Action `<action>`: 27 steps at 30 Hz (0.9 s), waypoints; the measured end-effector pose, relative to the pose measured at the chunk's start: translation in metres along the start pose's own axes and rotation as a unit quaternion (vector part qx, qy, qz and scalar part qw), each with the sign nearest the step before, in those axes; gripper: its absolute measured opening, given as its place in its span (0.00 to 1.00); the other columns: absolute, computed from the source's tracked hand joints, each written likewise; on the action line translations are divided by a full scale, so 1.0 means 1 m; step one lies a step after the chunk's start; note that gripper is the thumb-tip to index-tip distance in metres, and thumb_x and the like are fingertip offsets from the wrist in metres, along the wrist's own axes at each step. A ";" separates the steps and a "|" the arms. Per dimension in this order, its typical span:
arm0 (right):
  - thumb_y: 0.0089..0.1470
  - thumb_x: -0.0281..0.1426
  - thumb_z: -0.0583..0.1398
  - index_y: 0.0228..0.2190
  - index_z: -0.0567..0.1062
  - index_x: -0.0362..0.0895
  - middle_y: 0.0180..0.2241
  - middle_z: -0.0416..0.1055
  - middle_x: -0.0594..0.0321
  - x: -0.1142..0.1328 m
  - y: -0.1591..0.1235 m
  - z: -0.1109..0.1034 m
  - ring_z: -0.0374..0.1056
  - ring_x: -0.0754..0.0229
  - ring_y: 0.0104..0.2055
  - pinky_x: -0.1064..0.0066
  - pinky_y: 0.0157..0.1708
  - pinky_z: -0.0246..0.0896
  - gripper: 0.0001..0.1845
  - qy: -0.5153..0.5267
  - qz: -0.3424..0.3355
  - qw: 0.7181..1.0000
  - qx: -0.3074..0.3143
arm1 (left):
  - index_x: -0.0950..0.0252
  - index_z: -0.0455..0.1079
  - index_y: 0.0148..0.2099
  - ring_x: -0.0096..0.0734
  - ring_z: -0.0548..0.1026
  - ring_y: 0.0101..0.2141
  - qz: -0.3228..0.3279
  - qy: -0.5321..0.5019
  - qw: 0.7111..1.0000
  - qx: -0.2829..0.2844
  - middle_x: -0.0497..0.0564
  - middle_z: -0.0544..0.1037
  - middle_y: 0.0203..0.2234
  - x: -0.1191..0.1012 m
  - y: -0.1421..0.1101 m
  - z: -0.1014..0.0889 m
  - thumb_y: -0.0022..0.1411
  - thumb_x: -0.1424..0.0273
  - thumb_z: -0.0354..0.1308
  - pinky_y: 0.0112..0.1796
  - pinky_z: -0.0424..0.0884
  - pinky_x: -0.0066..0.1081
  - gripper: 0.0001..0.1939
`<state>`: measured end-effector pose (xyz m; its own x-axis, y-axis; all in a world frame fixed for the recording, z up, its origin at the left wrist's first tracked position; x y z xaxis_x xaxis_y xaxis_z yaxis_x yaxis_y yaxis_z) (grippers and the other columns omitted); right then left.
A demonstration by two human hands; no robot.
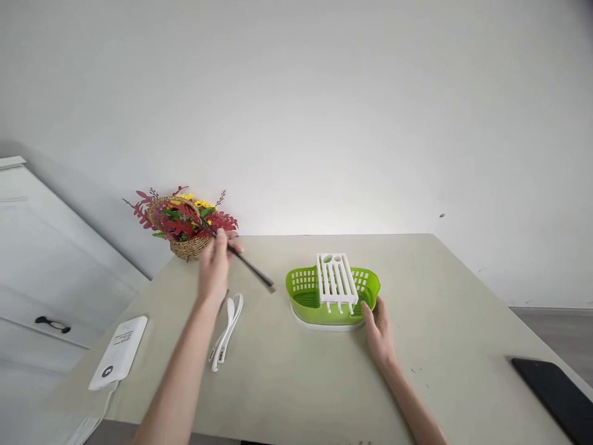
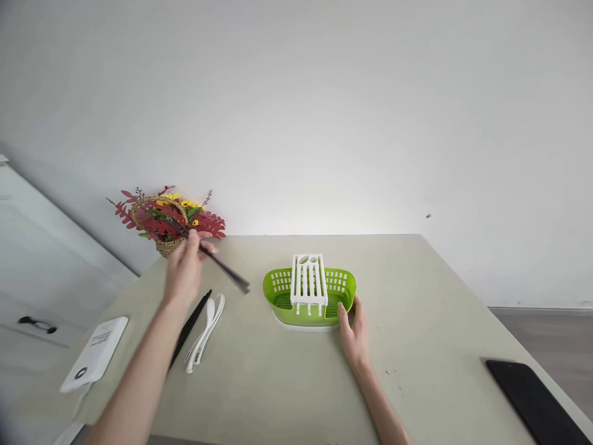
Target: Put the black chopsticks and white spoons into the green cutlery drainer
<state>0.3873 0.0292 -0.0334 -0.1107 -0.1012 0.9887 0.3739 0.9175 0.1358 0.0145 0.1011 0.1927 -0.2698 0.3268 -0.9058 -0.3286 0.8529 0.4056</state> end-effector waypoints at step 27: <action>0.63 0.51 0.57 0.56 0.70 0.49 0.54 0.74 0.57 -0.001 0.000 -0.001 0.68 0.47 0.56 0.57 0.54 0.62 0.28 0.003 0.003 1.000 0.000 | 0.63 0.71 0.56 0.56 0.77 0.51 -0.179 0.654 0.710 0.188 0.66 0.74 0.55 0.159 -0.031 -0.145 0.69 0.65 0.42 0.46 0.73 0.44 0.22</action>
<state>0.3878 0.0288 -0.0345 -0.1036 -0.0973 0.9899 0.3743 0.9182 0.1294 -0.1498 0.0677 0.0536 -0.9209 -0.3870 0.0467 -0.3898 0.9148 -0.1055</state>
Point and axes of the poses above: each hand's wrist, its own y-axis towards the middle knuckle, its own z-axis out of the palm, x = y × z, the point moved 7 cm from there along y, towards the middle knuckle
